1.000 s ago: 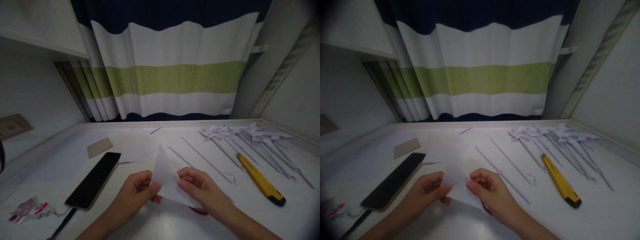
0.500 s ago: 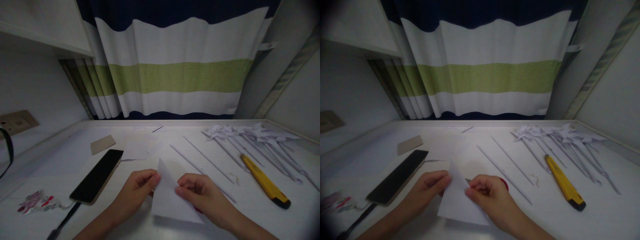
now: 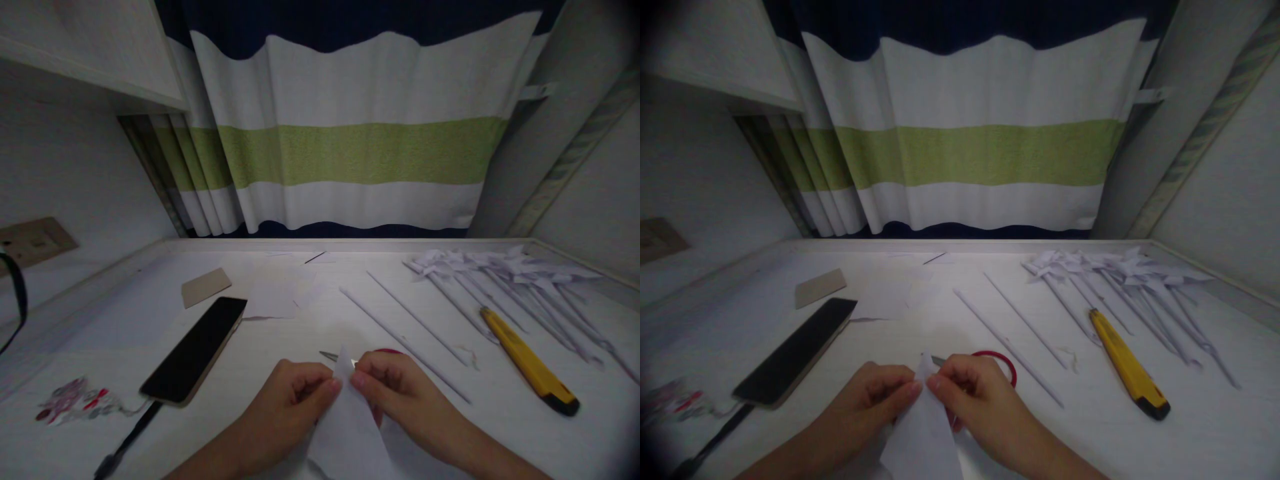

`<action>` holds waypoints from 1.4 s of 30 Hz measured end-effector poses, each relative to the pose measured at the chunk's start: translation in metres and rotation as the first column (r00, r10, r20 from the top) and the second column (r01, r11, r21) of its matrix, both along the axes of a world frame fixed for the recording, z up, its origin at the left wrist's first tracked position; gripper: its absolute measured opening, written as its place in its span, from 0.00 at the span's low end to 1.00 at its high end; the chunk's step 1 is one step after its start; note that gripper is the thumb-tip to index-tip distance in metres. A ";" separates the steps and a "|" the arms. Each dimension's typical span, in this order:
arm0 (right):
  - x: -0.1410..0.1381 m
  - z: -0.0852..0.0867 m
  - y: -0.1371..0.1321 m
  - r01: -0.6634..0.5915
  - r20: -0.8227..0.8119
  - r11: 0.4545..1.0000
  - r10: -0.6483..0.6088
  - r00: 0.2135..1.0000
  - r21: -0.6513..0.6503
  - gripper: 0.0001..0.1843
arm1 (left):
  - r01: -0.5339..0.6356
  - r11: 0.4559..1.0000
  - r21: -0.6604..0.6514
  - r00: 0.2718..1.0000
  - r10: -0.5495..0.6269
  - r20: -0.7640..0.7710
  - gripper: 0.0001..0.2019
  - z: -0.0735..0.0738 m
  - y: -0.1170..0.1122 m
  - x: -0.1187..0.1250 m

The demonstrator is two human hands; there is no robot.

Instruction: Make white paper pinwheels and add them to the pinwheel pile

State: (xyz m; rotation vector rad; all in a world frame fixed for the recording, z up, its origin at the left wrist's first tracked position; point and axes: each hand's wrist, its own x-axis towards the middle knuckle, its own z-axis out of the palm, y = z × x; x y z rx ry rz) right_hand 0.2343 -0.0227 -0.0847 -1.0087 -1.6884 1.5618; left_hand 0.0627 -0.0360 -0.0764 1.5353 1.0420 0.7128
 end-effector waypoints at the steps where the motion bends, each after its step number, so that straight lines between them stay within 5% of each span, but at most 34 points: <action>1: 0.000 -0.001 -0.001 0.001 0.020 1.000 -0.001 1.000 0.027 0.14 | 0.010 1.000 0.000 1.000 -0.010 -0.008 0.17 -0.002 -0.001 0.001; 14: 0.002 0.005 -0.006 -0.043 0.155 0.988 0.020 0.988 0.149 0.19 | 0.078 0.991 -0.105 0.993 -0.087 -0.084 0.17 -0.003 -0.007 0.001; 21: 0.002 0.001 -0.005 0.057 0.144 0.960 -0.100 0.985 0.275 0.21 | 0.030 0.999 -0.037 0.994 -0.034 -0.101 0.17 0.001 -0.009 0.002; 23: 0.005 0.000 -0.004 0.088 0.155 0.880 -0.179 0.972 0.467 0.14 | 0.002 0.998 -0.055 0.999 -0.004 -0.033 0.17 0.001 -0.005 -0.001; 25: 0.008 -0.003 -0.005 0.077 0.153 0.711 -0.254 0.955 0.698 0.07 | -0.061 0.993 -0.098 0.997 0.065 0.038 0.17 0.000 -0.001 -0.004; 27: 0.012 -0.006 -0.006 0.021 0.158 0.550 -0.277 0.948 0.835 0.16 | -0.131 0.982 -0.139 0.985 0.144 0.091 0.17 -0.001 0.002 -0.006; 32: 0.018 0.000 -0.007 -0.362 0.400 0.263 -0.109 0.910 0.894 0.18 | -0.223 0.970 -0.094 0.966 0.233 0.113 0.18 0.000 0.005 -0.008; 33: 0.018 0.003 -0.006 -0.367 0.396 0.252 -0.079 0.915 0.896 0.17 | -0.222 0.972 -0.076 0.966 0.229 0.115 0.17 0.000 0.005 -0.008; 37: 0.016 0.014 -0.002 -0.346 0.373 0.407 0.013 0.928 0.845 0.20 | -0.174 0.983 -0.059 0.971 0.181 0.155 0.14 0.002 0.006 -0.006; 42: 0.010 0.016 -0.002 -0.146 0.244 0.722 -0.033 0.969 0.676 0.07 | -0.052 0.991 -0.124 0.951 0.087 0.296 0.10 -0.001 0.004 -0.002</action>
